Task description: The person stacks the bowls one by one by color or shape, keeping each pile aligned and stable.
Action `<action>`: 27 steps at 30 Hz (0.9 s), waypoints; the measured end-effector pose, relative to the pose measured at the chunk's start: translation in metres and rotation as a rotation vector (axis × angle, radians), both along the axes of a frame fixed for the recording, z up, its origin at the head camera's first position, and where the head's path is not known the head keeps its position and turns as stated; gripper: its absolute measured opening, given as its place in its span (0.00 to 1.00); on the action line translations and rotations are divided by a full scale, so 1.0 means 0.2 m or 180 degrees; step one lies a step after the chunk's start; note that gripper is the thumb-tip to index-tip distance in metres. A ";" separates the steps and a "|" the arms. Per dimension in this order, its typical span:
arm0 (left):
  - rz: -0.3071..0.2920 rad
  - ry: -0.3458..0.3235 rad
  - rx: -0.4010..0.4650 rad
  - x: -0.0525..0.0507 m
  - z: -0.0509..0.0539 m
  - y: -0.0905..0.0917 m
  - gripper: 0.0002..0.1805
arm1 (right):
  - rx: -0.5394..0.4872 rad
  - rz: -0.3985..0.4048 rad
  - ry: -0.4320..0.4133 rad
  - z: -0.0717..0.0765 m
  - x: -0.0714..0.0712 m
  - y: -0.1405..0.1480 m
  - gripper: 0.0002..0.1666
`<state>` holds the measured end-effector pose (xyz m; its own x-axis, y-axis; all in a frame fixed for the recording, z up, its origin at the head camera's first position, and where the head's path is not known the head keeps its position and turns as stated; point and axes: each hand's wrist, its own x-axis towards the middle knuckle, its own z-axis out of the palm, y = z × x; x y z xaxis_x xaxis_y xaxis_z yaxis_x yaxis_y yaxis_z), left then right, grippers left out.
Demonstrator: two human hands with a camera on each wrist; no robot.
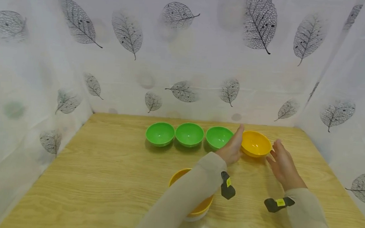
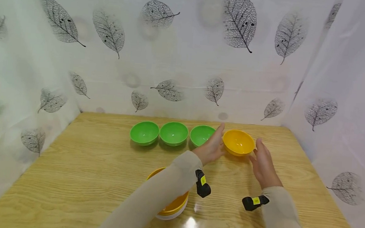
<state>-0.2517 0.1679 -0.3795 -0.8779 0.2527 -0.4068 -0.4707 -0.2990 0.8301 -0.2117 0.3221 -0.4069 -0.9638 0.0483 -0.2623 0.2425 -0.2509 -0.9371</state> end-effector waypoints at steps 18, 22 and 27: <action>-0.0458 0.0085 -0.0024 0.04 0.00 0.03 0.36 | -0.1176 -0.0173 -0.0230 -0.02 0.04 0.03 0.47; -0.0603 0.0097 -0.0020 0.06 0.01 0.04 0.32 | -0.1322 -0.0205 -0.0160 -0.03 0.07 0.04 0.46; -0.0649 0.0045 -0.0283 0.09 0.01 0.05 0.29 | -0.0899 -0.0174 -0.0040 -0.04 0.08 0.02 0.45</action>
